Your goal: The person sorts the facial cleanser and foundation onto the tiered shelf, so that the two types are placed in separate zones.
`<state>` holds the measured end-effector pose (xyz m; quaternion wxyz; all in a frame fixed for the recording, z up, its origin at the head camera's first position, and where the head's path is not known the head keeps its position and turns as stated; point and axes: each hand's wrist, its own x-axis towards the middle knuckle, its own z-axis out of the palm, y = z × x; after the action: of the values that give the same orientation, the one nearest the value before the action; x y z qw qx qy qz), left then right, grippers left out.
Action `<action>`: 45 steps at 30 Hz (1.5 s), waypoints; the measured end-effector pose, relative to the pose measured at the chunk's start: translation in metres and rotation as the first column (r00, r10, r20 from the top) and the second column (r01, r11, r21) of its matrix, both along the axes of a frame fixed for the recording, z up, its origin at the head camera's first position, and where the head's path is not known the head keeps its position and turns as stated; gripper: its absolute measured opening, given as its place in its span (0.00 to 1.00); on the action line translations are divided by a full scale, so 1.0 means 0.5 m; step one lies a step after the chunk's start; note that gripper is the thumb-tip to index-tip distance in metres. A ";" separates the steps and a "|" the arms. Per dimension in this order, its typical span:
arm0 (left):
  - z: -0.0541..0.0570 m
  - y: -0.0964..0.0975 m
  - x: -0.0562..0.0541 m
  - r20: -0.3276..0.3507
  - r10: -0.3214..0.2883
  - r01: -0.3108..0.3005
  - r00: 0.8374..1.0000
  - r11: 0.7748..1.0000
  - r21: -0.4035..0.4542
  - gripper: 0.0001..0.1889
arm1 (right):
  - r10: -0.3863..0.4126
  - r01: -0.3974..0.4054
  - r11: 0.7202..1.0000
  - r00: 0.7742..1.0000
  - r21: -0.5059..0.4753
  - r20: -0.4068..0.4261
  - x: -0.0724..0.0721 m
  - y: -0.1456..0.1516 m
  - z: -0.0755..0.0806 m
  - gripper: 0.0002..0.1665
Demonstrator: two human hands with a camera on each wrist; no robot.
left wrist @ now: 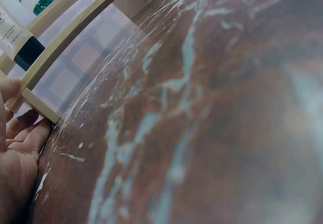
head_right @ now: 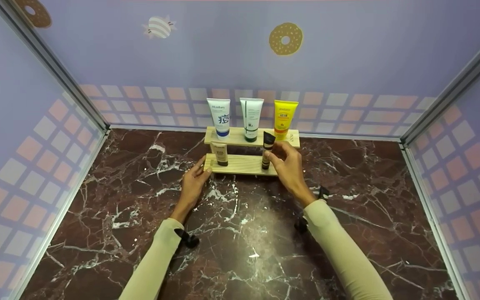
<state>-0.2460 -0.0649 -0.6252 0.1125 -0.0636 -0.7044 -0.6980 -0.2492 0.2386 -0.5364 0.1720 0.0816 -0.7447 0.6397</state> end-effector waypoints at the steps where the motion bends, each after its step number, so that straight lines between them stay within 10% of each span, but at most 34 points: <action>1: 0.009 0.000 0.005 -0.001 -0.002 0.002 1.000 1.000 0.006 0.28 | -0.001 0.001 1.000 1.000 0.001 0.002 -0.001 -0.003 0.000 0.16; 7: 0.038 -0.002 0.025 -0.021 -0.006 0.006 1.000 1.000 -0.008 0.28 | -0.004 0.003 1.000 1.000 0.015 0.021 -0.001 -0.023 0.007 0.16; 20: -0.028 -0.005 -0.009 -0.010 0.003 -0.004 1.000 0.999 -0.036 0.29 | 0.011 -0.013 0.998 1.000 0.056 0.024 -0.014 -0.038 -0.006 0.18; 45: -0.026 -0.012 -0.011 0.027 -0.022 0.024 0.999 0.997 -0.067 0.31 | 0.124 -0.124 0.992 0.992 0.001 -0.011 -0.030 -0.073 -0.008 0.16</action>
<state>-0.2513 -0.0710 -0.6384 0.0930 -0.0663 -0.7281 -0.6759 -0.2640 0.2023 -0.5407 0.1359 0.1313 -0.7372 0.6487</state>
